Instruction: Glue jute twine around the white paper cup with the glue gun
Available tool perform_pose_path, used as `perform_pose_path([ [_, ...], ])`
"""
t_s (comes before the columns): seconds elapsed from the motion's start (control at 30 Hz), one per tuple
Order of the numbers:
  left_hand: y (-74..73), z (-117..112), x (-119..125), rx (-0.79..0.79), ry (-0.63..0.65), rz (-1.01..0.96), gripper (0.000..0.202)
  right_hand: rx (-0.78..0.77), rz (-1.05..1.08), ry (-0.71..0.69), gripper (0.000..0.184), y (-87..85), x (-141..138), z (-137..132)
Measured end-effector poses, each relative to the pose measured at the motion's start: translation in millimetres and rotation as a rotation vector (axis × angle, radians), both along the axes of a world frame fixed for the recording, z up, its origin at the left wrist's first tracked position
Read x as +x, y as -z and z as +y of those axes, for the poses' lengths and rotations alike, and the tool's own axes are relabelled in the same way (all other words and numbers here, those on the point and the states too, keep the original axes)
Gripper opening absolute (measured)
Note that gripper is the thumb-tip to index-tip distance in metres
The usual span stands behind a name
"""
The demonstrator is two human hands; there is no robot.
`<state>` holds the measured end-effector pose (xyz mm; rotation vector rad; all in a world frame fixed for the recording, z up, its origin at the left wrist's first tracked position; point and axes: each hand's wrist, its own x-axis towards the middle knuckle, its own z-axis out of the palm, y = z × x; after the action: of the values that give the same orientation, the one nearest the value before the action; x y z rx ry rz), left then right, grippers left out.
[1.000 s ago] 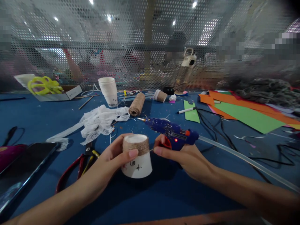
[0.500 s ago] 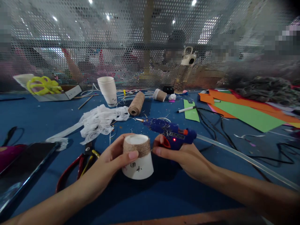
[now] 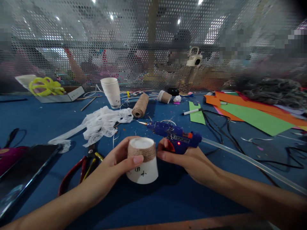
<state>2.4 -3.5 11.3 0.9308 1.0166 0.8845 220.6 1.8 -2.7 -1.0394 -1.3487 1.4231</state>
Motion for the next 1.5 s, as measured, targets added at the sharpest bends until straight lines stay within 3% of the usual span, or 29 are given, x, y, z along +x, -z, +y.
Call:
perform_pose_path([
  [0.27, 1.3, 1.4, -1.4, 0.01, 0.055, 0.01, 0.036, -0.025, 0.015, 0.032, 0.022, -2.2, -2.3, -2.4],
  [0.43, 3.8, 2.5, -4.6, -0.017, 0.104, 0.002, 0.04, -0.076, 0.036, 0.061, 0.022, -2.6, -4.5, -2.9],
  [0.6, 6.3, 5.3, -6.1, 0.015, 0.171, 0.034, 0.049, -0.032, -0.029, 0.1, 0.02, -3.2, -5.1, -2.0],
  [0.8, 6.2, 5.2, -3.9, 0.027, 0.105, 0.036, 0.042, -0.034, -0.076, 0.109, 0.02, -5.1, -5.0, -1.9],
  [1.03, 4.1, 5.3, -2.0, -0.031, 0.084, -0.041, 0.047, -0.084, -0.049, 0.157, 0.025, -2.3, -4.2, -2.4],
  [1.3, 4.4, 2.0, -0.3, -0.013, 0.091, -0.023, 0.043, 0.003, -0.114, 0.171, 0.017, -5.8, -5.0, -5.7],
  [1.5, 0.9, 4.1, 0.2, -0.04, 0.043, -0.05, 0.047, 0.034, -0.112, 0.103, 0.018, -6.2, -2.7, -5.3],
])
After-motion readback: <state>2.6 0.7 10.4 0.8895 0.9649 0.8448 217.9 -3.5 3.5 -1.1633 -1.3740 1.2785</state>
